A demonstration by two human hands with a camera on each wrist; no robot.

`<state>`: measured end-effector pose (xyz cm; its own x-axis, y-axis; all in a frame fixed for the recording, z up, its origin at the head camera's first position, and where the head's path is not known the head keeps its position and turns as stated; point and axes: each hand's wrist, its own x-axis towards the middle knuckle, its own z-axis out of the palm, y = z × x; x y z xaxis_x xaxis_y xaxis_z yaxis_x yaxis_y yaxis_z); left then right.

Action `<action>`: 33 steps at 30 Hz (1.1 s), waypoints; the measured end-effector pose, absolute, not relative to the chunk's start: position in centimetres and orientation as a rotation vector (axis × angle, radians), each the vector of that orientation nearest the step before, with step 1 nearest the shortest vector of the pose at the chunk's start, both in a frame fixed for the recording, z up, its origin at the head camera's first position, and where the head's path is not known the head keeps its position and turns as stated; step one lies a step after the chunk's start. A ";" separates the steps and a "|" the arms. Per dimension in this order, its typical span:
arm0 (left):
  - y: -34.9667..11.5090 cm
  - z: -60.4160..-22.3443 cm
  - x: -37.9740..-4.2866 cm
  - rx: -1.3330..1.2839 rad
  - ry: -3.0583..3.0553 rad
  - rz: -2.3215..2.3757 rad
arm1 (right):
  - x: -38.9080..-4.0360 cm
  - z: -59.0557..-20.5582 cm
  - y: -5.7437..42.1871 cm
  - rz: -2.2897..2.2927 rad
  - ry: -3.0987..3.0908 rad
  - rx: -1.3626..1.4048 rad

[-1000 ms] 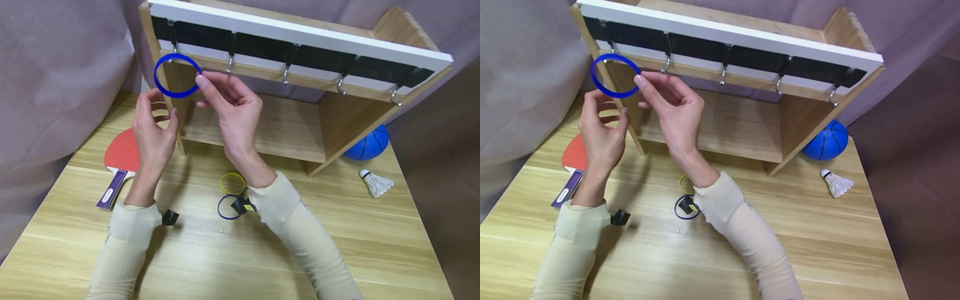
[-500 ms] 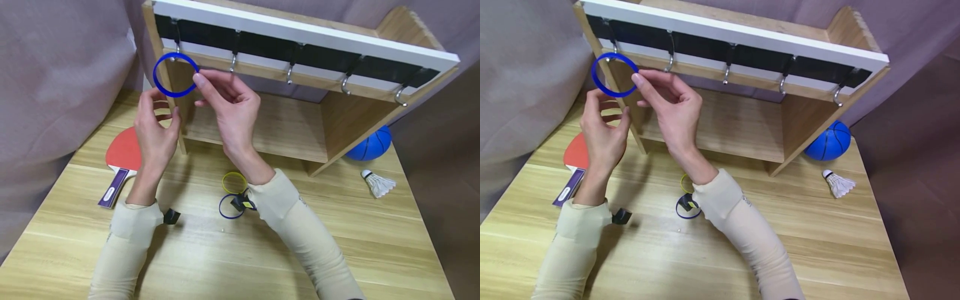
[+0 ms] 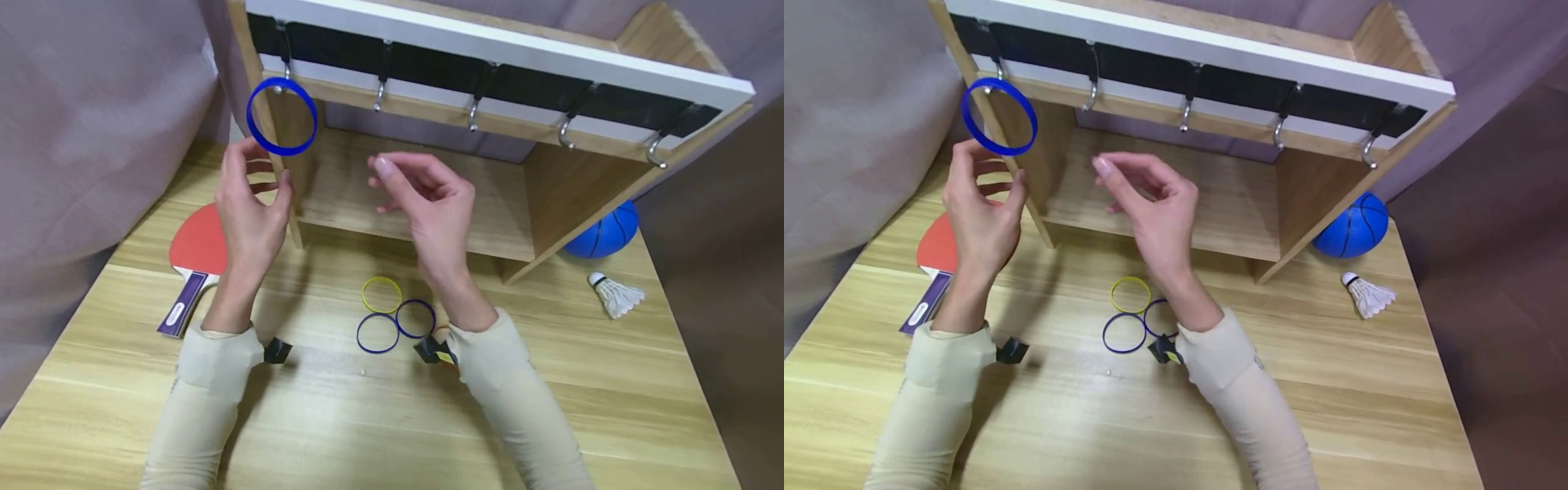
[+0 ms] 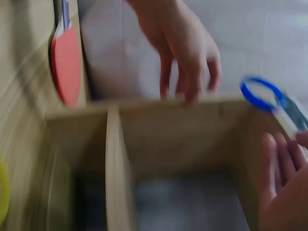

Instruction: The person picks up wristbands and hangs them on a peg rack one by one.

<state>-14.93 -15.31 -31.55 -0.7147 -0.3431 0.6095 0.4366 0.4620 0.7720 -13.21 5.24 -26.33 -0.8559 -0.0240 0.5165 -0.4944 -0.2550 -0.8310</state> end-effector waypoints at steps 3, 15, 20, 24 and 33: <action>-15.3 -31.6 -15.0 -0.074 -1.960 -1.331 | -12.0 -27.3 9.4 2.090 -2.086 0.632; -15.2 -31.8 -15.2 -0.045 -1.963 -1.320 | -8.2 -33.6 20.8 0.744 -3.220 0.803; -15.3 -31.9 -15.2 -0.048 -1.972 -1.308 | -8.0 -35.5 21.9 0.751 -3.315 0.808; -15.3 -32.0 -15.1 -0.050 -1.971 -1.306 | -8.0 -36.3 22.1 0.823 -3.338 0.835; -15.2 -32.0 -15.1 -0.049 -1.961 -1.305 | -8.4 -36.8 22.1 0.805 -3.316 0.865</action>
<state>-15.10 -15.21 -31.96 -0.7065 -0.3620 0.6082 0.4211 0.4757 0.7723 -8.39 22.07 -36.84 -0.8126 -0.5311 -0.2399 -0.3620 0.7826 -0.5065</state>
